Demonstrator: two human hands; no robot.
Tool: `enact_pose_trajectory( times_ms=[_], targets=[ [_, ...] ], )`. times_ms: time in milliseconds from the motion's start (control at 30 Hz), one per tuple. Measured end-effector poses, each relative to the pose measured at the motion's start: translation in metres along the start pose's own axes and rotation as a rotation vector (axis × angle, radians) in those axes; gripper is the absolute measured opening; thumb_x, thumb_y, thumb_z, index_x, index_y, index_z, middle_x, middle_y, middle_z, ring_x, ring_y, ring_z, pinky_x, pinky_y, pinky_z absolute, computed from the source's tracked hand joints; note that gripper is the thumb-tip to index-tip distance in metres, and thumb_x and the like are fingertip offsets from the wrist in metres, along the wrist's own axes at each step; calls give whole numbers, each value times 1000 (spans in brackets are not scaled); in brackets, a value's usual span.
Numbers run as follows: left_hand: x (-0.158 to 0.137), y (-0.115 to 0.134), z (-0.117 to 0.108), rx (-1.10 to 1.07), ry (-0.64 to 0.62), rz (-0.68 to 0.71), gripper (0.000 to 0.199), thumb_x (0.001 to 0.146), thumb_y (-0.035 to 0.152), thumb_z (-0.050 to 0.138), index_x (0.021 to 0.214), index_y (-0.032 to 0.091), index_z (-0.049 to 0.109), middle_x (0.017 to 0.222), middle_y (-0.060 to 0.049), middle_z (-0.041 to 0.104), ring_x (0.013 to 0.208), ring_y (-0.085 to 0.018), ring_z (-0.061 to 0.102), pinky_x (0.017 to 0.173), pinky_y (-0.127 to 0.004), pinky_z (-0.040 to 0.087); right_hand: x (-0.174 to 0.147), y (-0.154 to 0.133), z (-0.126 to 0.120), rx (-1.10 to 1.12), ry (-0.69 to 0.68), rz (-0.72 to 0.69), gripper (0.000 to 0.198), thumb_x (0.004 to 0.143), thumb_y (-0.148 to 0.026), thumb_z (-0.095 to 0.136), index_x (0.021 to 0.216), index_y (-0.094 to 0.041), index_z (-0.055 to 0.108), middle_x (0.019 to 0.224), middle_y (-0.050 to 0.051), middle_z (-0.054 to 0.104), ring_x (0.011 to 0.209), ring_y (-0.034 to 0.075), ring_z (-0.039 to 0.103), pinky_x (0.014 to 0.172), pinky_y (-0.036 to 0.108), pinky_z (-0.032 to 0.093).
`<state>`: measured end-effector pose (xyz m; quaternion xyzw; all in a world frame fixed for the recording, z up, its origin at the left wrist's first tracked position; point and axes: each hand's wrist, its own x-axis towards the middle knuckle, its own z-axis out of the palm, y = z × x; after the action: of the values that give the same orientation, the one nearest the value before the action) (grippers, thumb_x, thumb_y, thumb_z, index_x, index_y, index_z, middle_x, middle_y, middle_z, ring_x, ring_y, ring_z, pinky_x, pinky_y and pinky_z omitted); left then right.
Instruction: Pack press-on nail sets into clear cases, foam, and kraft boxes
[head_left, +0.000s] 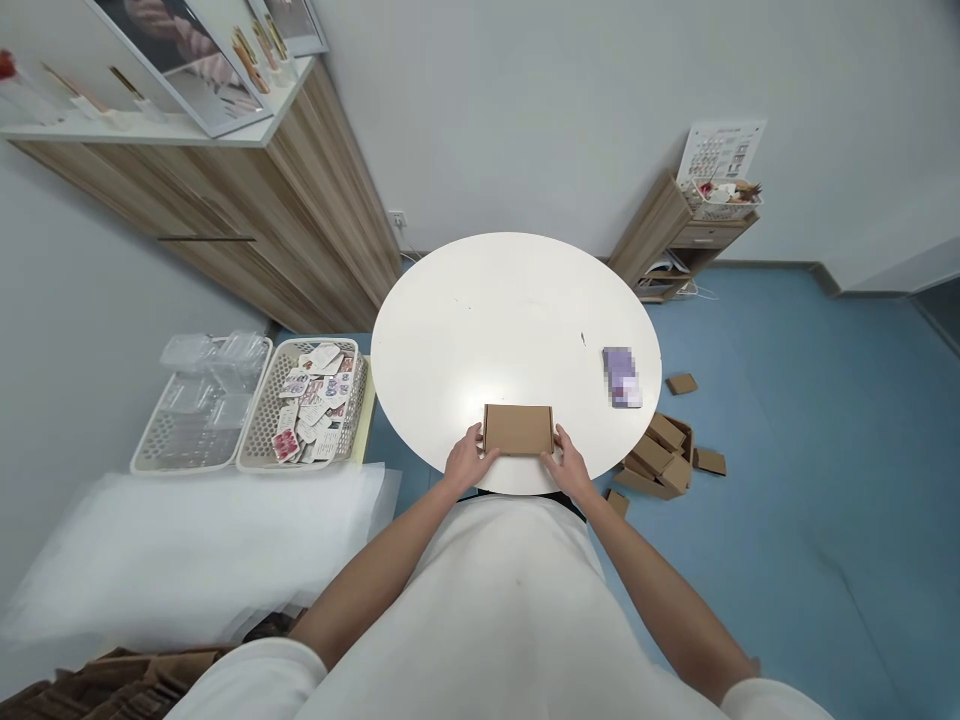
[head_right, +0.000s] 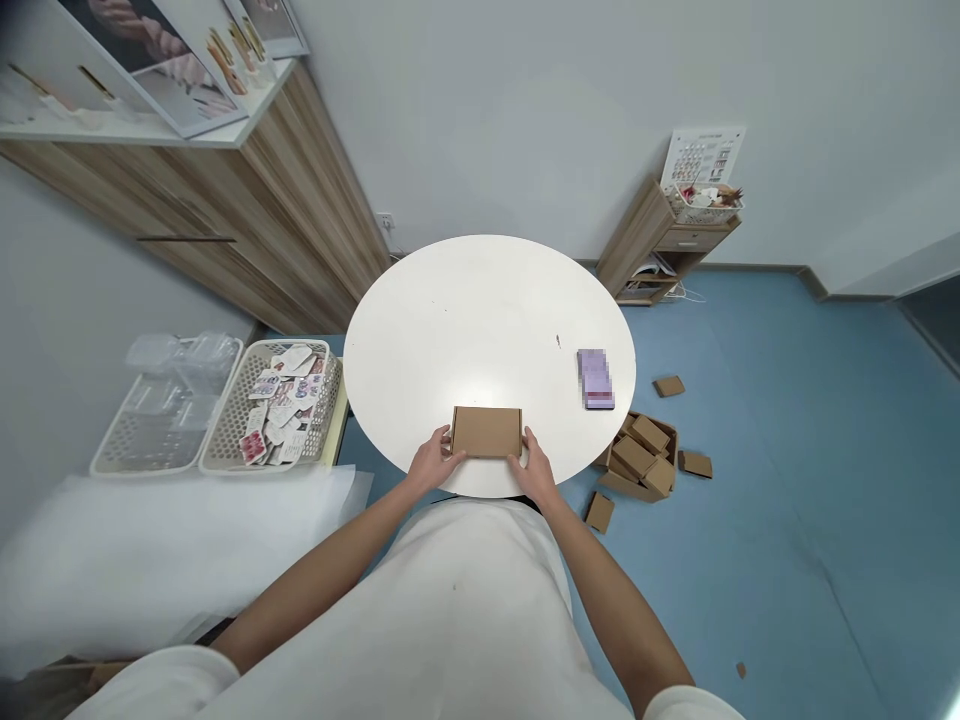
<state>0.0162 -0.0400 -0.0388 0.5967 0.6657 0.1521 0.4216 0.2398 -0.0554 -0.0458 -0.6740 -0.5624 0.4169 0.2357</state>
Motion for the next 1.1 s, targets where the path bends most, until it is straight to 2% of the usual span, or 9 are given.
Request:
enact_pose_trajectory(
  times_ms=[100, 200, 267, 467, 700, 867, 1000, 1100],
  targets=[
    [2, 0, 1, 80, 8, -67, 67, 73, 50, 50, 128, 17, 29, 112, -12, 55, 92, -22, 56, 75, -32, 42, 5, -3, 1, -34, 34, 54, 68, 74, -39, 48, 134, -18, 24, 124, 11, 46, 109, 23, 47, 91, 38, 36],
    [3, 2, 1, 104, 7, -57, 64, 76, 48, 47, 129, 17, 29, 110, -12, 54, 100, -23, 51, 78, -32, 39, 13, -7, 0, -30, 36, 147, 66, 76, -43, 45, 133, -19, 24, 119, 11, 47, 87, 20, 55, 82, 36, 42],
    [4, 2, 3, 81, -7, -38, 61, 77, 45, 46, 129, 18, 29, 110, -11, 53, 100, -22, 50, 77, -31, 40, 17, -9, 1, -46, 15, 180, 63, 77, -42, 44, 133, -20, 25, 117, 11, 48, 78, 18, 55, 78, 35, 42],
    [7, 1, 4, 45, -11, -11, 56, 78, 41, 47, 127, 21, 31, 108, -8, 54, 95, -20, 53, 72, -28, 41, 22, -8, 4, -75, -4, 146, 55, 76, -32, 45, 129, -23, 31, 110, 8, 50, 92, 18, 50, 77, 31, 42],
    [15, 7, -9, 182, -102, -65, 54, 74, 43, 51, 121, 22, 38, 108, -7, 56, 89, -20, 56, 64, -27, 41, 25, -15, 3, -43, -32, 224, 56, 75, -27, 47, 129, -23, 32, 107, 7, 52, 84, 15, 52, 75, 29, 42],
    [24, 9, -16, 201, -141, -115, 52, 74, 50, 45, 116, 19, 45, 106, -9, 58, 92, -23, 56, 67, -28, 41, 25, -20, -8, -11, -73, 277, 58, 77, -37, 44, 132, -21, 29, 112, 8, 52, 91, 18, 53, 80, 31, 40],
    [33, 11, -20, 62, -92, -144, 54, 78, 53, 36, 116, 16, 46, 109, -11, 57, 96, -23, 55, 75, -30, 40, 29, -24, -23, 118, -153, 344, 62, 79, -51, 37, 133, -23, 25, 116, 9, 51, 99, 20, 52, 81, 33, 41],
    [37, 14, -23, -99, -71, -179, 49, 80, 53, 32, 111, 19, 51, 108, -9, 59, 98, -22, 54, 78, -29, 40, 37, -29, -28, 182, -226, 318, 59, 79, -55, 35, 130, -26, 30, 120, 7, 49, 100, 19, 52, 80, 34, 42]
  ],
)
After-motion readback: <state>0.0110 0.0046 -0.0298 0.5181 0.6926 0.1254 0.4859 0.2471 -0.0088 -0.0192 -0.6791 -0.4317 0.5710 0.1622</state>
